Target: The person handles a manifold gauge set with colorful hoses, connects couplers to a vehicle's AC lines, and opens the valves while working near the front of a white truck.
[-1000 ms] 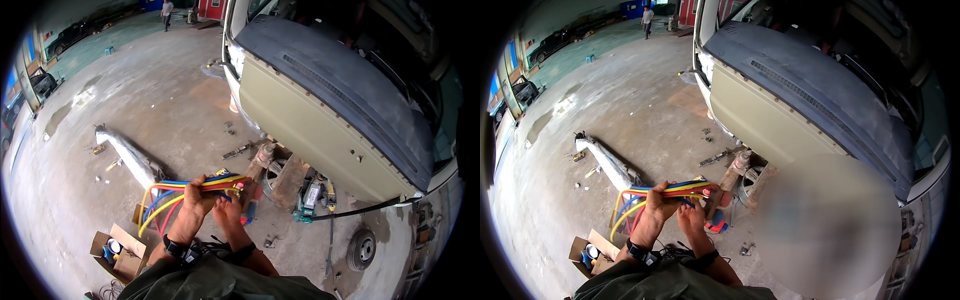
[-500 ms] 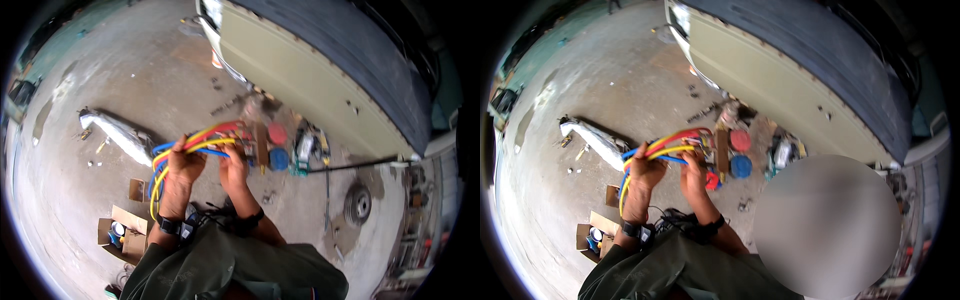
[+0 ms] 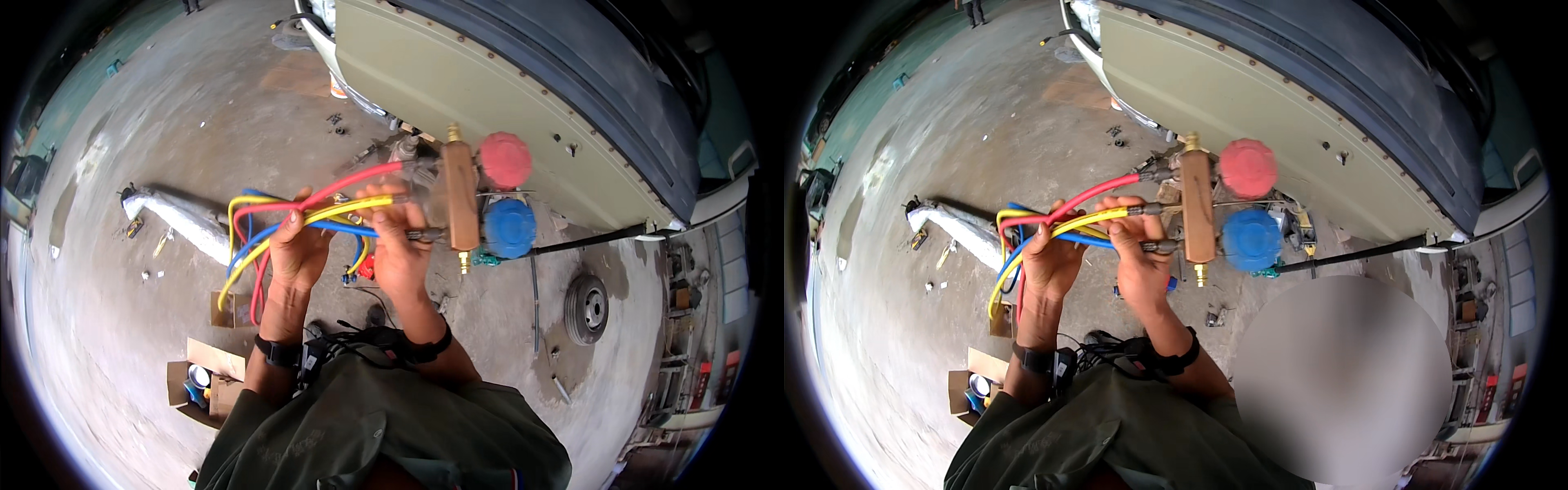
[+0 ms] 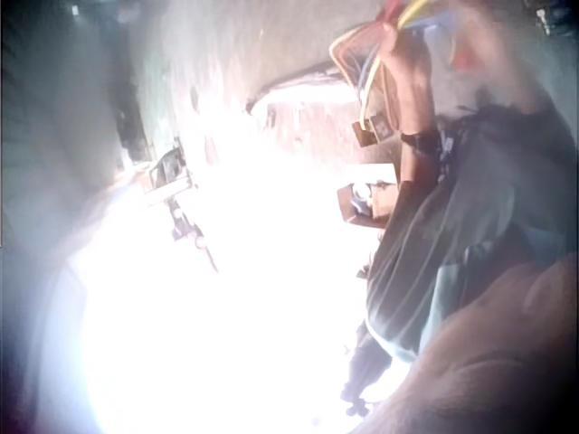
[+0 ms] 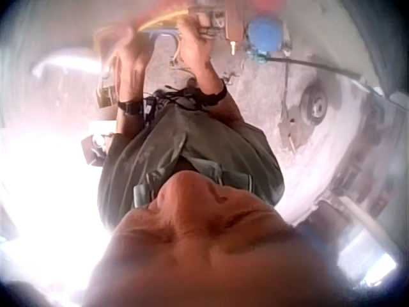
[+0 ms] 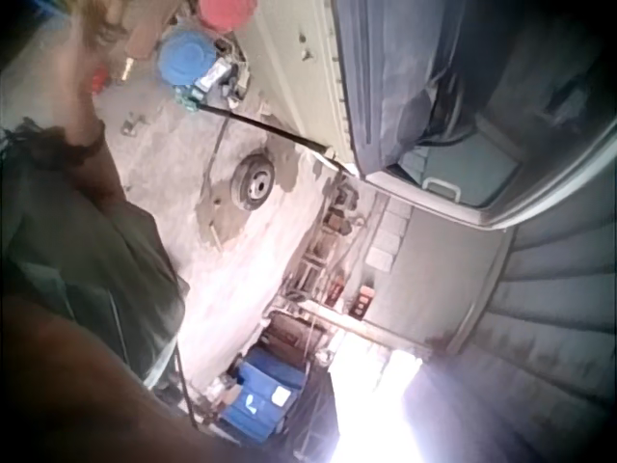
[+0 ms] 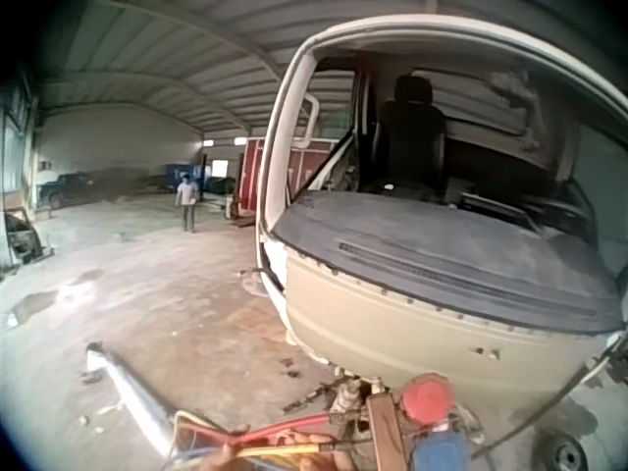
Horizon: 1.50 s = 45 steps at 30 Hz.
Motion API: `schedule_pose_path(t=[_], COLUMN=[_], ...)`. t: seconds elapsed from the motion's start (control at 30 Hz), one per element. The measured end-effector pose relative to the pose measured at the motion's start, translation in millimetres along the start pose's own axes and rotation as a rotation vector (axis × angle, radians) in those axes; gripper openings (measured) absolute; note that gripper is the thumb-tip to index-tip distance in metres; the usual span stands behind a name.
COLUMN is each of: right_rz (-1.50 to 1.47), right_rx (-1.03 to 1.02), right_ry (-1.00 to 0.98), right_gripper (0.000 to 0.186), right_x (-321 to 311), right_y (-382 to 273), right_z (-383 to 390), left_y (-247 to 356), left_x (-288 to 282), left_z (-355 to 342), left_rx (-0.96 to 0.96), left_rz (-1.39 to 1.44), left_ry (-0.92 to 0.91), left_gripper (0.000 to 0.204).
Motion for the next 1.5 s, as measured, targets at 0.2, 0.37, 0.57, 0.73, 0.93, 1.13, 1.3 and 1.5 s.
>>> schedule_pose_path(t=[0.2,0.37,0.57,0.73,0.93,1.13,1.3,1.5], right_rz=[0.041,0.030,0.116,0.260,0.545,0.736,1.196,1.591], right_rx=[-0.101,-0.242,-0.416,-0.605,-0.877,-0.828,-0.868,-0.711], right_ry=[0.094,0.085,-0.091,-0.065,0.102,0.145,0.608,0.919], right_gripper=[0.038,0.038,0.036,0.038,0.038,0.040,0.037,0.053], right_x=[16.8,25.6,68.8,115.6,129.4,139.4,103.1,127.4], right_y=[-59.4,-113.4,-203.8,-292.5,-379.0,-435.9,-439.3,-380.3], right_z=[-32.3,-61.2,-80.5,-88.5,-87.9,-88.5,-91.3,-127.9], left_y=[13.6,-0.5,-49.7,-70.7,-49.9,12.8,41.9,102.0], left_x=[4.8,-20.4,-72.1,-121.0,-242.3,-330.9,-301.2,-397.1], left_z=[-8.6,-16.3,-18.9,-26.1,-46.8,-52.6,-38.1,-2.2], left_rx=[0.163,-0.021,-0.206,-0.205,-0.112,0.351,0.030,0.087], left_rz=[-0.552,-0.663,-0.823,-0.866,-1.089,-1.181,-1.519,-1.840], left_ry=[-0.098,-0.157,-0.186,-0.005,0.229,0.037,0.293,0.290], left_gripper=[0.039,0.019,0.020,0.021,0.005,0.010,0.016,0.024])
Point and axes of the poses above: each hand's wrist, its own z-axis away from the middle knuckle, its own x-axis out of the palm, y = z × x, the point moved 3 cm from there along -z, towards the middle knuckle, and after that the axes turned 10 degrees about x, right-handed, at the moved point
